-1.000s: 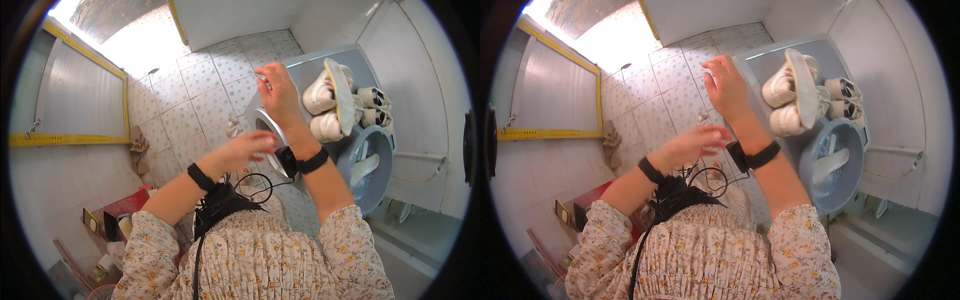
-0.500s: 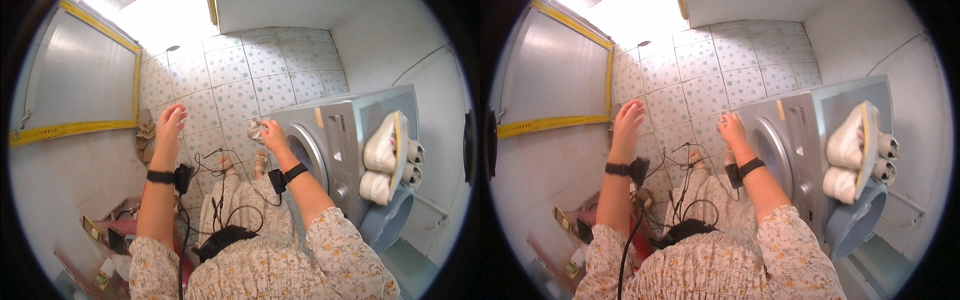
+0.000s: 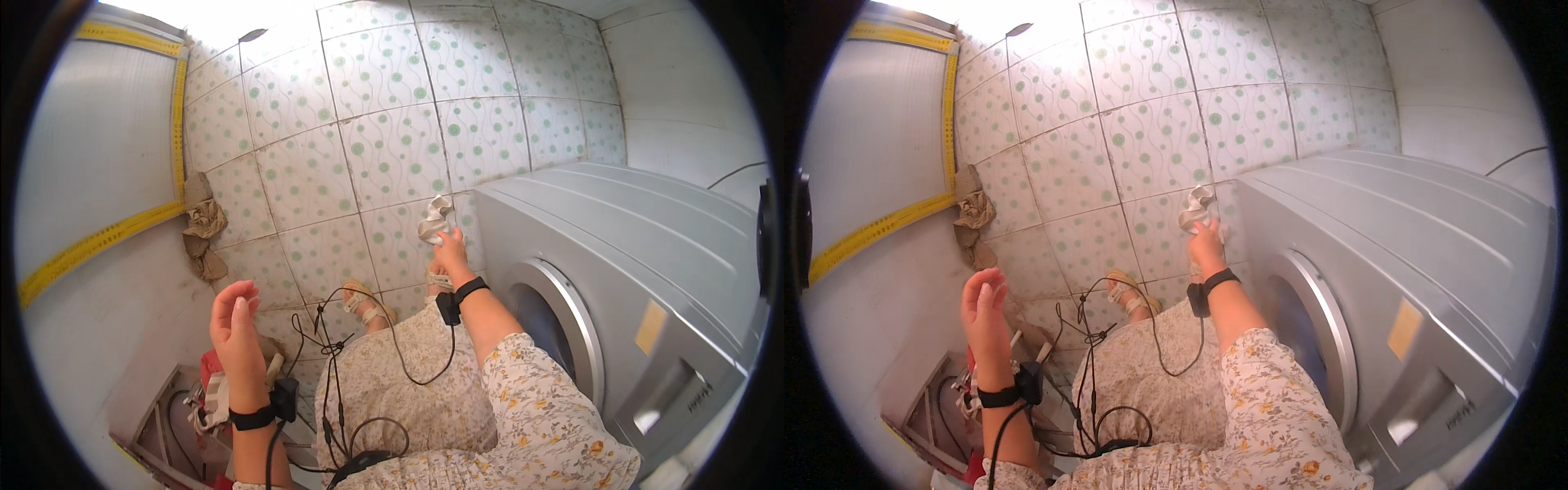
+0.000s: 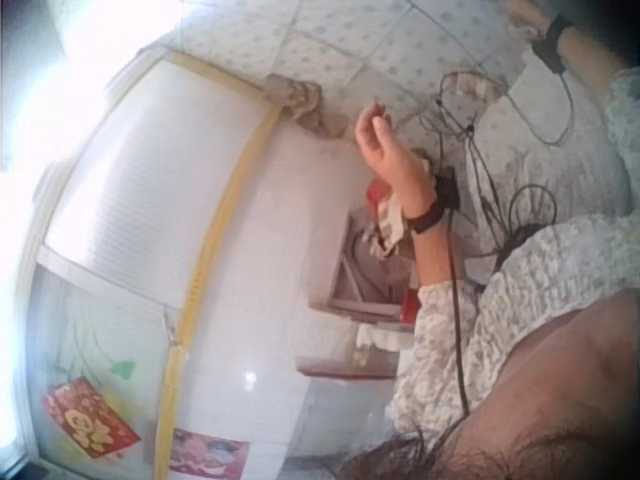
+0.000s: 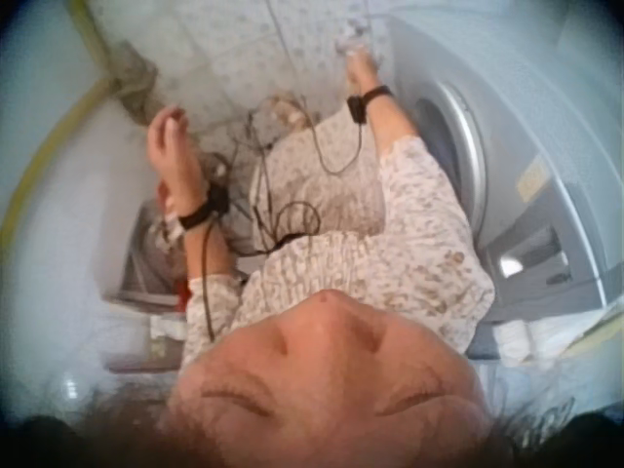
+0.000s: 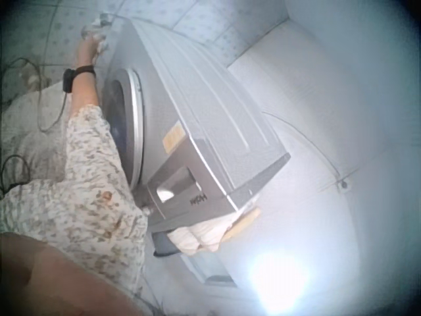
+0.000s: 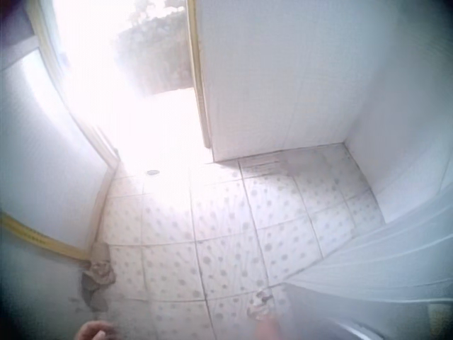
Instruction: The person scrubs shoe insoles with a brush in a basin of soapy water, rinses them in the basin, and then places the insoles on top of a washing machine next to a pair of shoes.
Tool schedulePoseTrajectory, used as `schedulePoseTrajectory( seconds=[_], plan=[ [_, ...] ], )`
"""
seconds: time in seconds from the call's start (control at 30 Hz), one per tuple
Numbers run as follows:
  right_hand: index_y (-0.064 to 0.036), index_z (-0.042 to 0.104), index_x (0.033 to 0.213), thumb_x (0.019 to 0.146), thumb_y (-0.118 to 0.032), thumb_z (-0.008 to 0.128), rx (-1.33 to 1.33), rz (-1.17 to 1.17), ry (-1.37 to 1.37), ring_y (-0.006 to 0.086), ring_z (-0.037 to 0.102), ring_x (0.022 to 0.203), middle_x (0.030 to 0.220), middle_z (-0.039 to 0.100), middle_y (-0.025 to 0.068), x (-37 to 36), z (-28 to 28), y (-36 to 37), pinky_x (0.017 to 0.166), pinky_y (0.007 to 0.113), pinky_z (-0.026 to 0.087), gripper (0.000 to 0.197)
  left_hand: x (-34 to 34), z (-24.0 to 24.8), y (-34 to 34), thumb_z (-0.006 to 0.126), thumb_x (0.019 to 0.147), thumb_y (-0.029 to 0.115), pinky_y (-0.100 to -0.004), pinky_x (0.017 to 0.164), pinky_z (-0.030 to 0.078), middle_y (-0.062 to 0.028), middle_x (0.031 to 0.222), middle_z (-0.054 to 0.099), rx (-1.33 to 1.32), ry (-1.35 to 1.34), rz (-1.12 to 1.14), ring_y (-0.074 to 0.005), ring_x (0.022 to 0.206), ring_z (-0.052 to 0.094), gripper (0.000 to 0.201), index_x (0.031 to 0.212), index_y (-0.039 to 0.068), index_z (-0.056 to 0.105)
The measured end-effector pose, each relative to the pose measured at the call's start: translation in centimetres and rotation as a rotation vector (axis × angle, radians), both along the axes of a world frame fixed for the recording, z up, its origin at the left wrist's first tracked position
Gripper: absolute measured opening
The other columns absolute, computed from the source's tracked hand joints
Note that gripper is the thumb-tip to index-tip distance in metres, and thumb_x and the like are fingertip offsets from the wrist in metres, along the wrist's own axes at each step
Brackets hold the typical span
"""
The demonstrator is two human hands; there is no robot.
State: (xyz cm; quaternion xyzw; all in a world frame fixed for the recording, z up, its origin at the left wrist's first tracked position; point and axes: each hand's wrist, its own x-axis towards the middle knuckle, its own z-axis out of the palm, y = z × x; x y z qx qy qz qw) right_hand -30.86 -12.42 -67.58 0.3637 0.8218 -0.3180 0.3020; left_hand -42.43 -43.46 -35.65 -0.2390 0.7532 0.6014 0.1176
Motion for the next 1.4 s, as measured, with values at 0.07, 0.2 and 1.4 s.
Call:
schedulePoseTrajectory(
  seconds=[0.07,0.2,1.4],
  plan=[
    [-0.0176,0.064,0.112,0.077,-0.017,0.062,-0.025,-0.018,-0.026,0.0317,0.052,0.114,0.146,0.025,0.0144,-0.3,-3.5,0.6,0.094,0.039,0.043,0.035,-0.6,-1.9,0.2,0.049,0.092,0.010,-0.0296,0.090,0.043,-0.0053,0.108,0.059,-0.019,0.006,-0.029,-0.0137,0.101,0.055,0.020,0.108,0.002,0.057],
    [-0.0154,0.068,0.107,0.076,-0.020,0.063,-0.080,0.018,-0.056,0.0315,0.054,0.112,0.150,0.016,0.0163,-1.6,-8.7,1.6,0.094,0.037,0.044,0.031,-1.9,-4.6,0.4,0.049,0.092,0.009,-0.0291,0.090,0.043,-0.0054,0.107,0.060,-0.078,0.049,-0.054,-0.0135,0.100,0.055,0.019,0.107,0.001,0.058],
    [-0.0007,0.059,0.107,0.090,-0.010,0.054,-0.236,-0.705,1.290,0.0096,0.057,0.070,0.088,0.062,0.0040,6.1,69.0,3.2,0.063,0.023,0.048,0.019,-3.0,38.3,20.5,0.067,0.078,0.010,-0.0238,0.060,0.046,-0.0037,0.084,0.058,0.484,0.481,-1.066,-0.0082,0.071,0.055,0.038,0.111,0.004,0.052]
  ],
)
